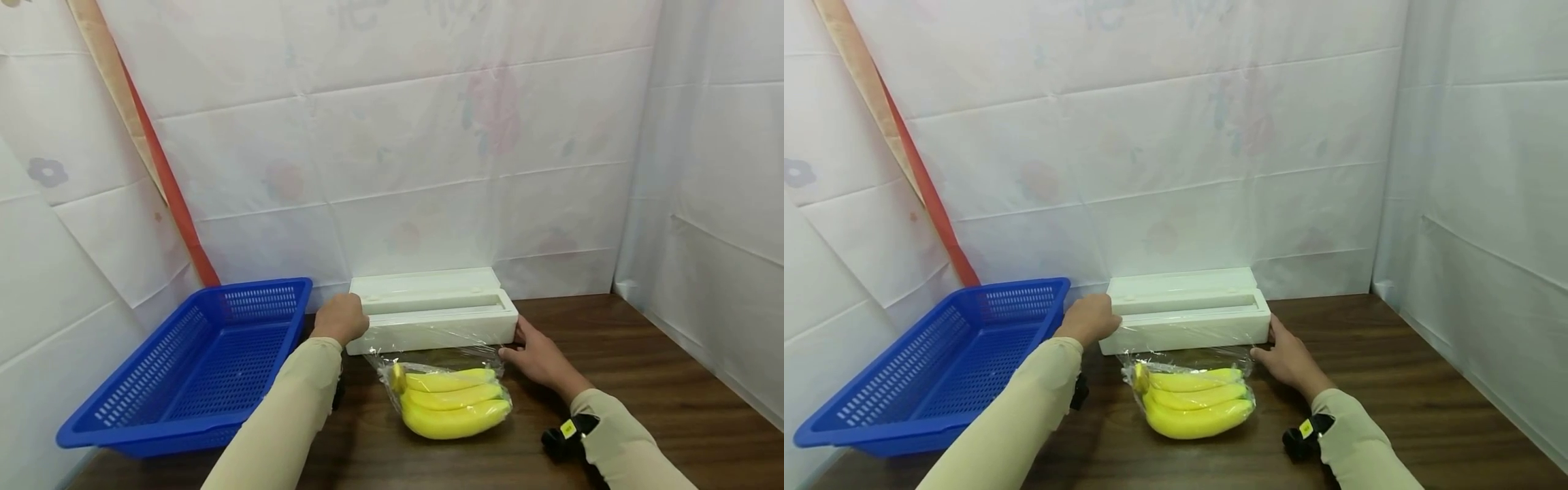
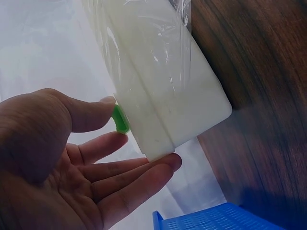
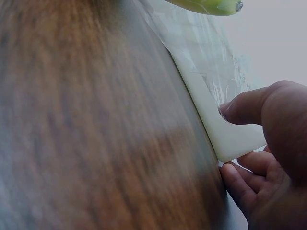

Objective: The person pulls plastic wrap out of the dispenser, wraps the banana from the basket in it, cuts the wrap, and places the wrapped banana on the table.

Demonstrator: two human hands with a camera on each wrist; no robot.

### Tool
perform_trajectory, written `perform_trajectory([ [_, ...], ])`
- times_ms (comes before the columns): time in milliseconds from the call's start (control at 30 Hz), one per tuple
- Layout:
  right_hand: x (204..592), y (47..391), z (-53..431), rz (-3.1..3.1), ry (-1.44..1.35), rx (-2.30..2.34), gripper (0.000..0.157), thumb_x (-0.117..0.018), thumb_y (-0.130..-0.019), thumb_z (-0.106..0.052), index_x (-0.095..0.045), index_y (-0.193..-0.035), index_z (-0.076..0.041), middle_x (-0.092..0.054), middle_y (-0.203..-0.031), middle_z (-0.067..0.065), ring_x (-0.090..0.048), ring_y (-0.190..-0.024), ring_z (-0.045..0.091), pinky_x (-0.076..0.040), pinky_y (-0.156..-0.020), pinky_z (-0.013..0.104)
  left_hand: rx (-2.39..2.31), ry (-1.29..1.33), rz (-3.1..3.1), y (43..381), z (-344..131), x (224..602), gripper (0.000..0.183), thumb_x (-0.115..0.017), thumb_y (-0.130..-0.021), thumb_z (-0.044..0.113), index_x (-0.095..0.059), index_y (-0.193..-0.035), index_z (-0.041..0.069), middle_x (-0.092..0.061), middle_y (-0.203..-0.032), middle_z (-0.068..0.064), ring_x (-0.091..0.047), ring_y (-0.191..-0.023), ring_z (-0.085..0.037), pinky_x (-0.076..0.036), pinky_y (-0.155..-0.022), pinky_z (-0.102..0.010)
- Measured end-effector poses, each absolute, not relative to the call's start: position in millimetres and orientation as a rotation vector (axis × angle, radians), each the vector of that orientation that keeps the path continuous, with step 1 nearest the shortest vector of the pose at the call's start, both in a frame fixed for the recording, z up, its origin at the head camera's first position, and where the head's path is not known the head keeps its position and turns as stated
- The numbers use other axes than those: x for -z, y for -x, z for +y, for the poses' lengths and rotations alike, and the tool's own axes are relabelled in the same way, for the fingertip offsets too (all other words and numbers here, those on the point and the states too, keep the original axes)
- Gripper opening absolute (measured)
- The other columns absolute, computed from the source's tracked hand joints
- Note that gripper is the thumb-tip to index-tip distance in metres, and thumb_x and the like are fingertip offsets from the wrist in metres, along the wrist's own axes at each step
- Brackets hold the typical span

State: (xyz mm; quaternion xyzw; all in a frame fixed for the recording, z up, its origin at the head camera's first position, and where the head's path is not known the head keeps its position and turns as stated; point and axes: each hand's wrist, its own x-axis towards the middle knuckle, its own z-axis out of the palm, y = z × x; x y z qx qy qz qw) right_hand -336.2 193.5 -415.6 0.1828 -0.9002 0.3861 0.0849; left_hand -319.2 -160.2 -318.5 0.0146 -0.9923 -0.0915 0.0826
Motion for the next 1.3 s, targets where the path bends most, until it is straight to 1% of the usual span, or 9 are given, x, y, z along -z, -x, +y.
perform_trajectory([
  [200,415.2,335.6,192.2,-2.687,-0.543,-1.163,0.078,-0.065,-0.087,-0.020,-0.018,-0.147,-0.006,-0.044,-0.136,0.019,-0.044,-0.122,0.035,-0.032,-0.098,0.053,0.263,-0.040,-2.967,320.1,-162.1,317.9,0.013,-0.054,-0.082,0.010,-0.059,-0.071,0.007,-0.058,-0.078,-0.012,-0.053,-0.065,-0.027,-0.044,-0.052,-0.039],
  [467,414.2,334.8,189.0,-2.719,-0.513,-1.153,0.081,-0.064,-0.087,-0.025,-0.014,-0.148,-0.008,-0.042,-0.138,0.018,-0.042,-0.123,0.035,-0.031,-0.098,0.054,0.258,-0.042,-2.969,319.5,-167.7,318.4,0.014,-0.056,-0.081,0.009,-0.058,-0.067,0.007,-0.056,-0.072,-0.010,-0.053,-0.063,-0.027,-0.043,-0.050,-0.038],
  [633,414.0,337.6,188.7,-2.717,-0.533,-1.143,0.081,-0.063,-0.088,-0.019,-0.011,-0.149,-0.007,-0.042,-0.138,0.018,-0.044,-0.122,0.035,-0.034,-0.097,0.053,0.278,-0.037,-2.943,318.5,-175.9,318.1,0.012,-0.056,-0.080,0.006,-0.056,-0.068,0.006,-0.055,-0.071,-0.010,-0.051,-0.062,-0.026,-0.041,-0.053,-0.037],
  [767,413.5,338.9,188.3,-2.722,-0.536,-1.130,0.081,-0.061,-0.088,-0.016,-0.009,-0.149,-0.007,-0.041,-0.139,0.018,-0.044,-0.122,0.035,-0.035,-0.096,0.053,0.325,-0.034,-2.930,316.3,-179.3,317.1,0.016,-0.055,-0.081,0.004,-0.053,-0.065,0.007,-0.054,-0.067,-0.010,-0.049,-0.062,-0.027,-0.039,-0.055,-0.036],
  [900,416.3,337.4,189.4,-2.724,-0.540,-1.136,0.081,-0.062,-0.087,-0.015,-0.009,-0.148,-0.006,-0.041,-0.139,0.017,-0.044,-0.122,0.034,-0.034,-0.097,0.052,0.348,-0.032,-2.952,315.7,-178.3,318.9,0.019,-0.054,-0.082,0.003,-0.052,-0.063,0.007,-0.053,-0.066,-0.010,-0.049,-0.061,-0.027,-0.039,-0.054,-0.035],
  [1100,415.3,337.4,192.9,-2.692,-0.542,-1.149,0.081,-0.062,-0.087,-0.015,-0.010,-0.148,-0.005,-0.041,-0.139,0.017,-0.045,-0.121,0.033,-0.034,-0.097,0.052,0.361,-0.049,-2.941,319.8,-176.1,318.5,0.014,-0.054,-0.083,0.005,-0.055,-0.068,0.006,-0.055,-0.072,-0.011,-0.051,-0.063,-0.027,-0.040,-0.053,-0.036],
  [1200,414.6,336.9,194.8,-2.705,-0.522,-1.143,0.081,-0.061,-0.088,-0.017,-0.009,-0.148,-0.005,-0.040,-0.140,0.018,-0.044,-0.122,0.033,-0.033,-0.097,0.052,0.391,-0.056,-2.935,319.4,-174.7,316.9,0.013,-0.054,-0.081,0.006,-0.055,-0.068,0.007,-0.055,-0.073,-0.010,-0.050,-0.063,-0.027,-0.039,-0.053,-0.036],
  [1300,414.7,335.7,196.9,-2.718,-0.495,-1.134,0.080,-0.062,-0.088,-0.017,-0.010,-0.148,-0.005,-0.041,-0.139,0.018,-0.044,-0.122,0.034,-0.033,-0.098,0.053,0.447,-0.054,-2.941,317.2,-173.1,315.5,0.008,-0.053,-0.079,0.008,-0.054,-0.072,0.008,-0.054,-0.073,-0.009,-0.048,-0.063,-0.027,-0.038,-0.054,-0.036],
])
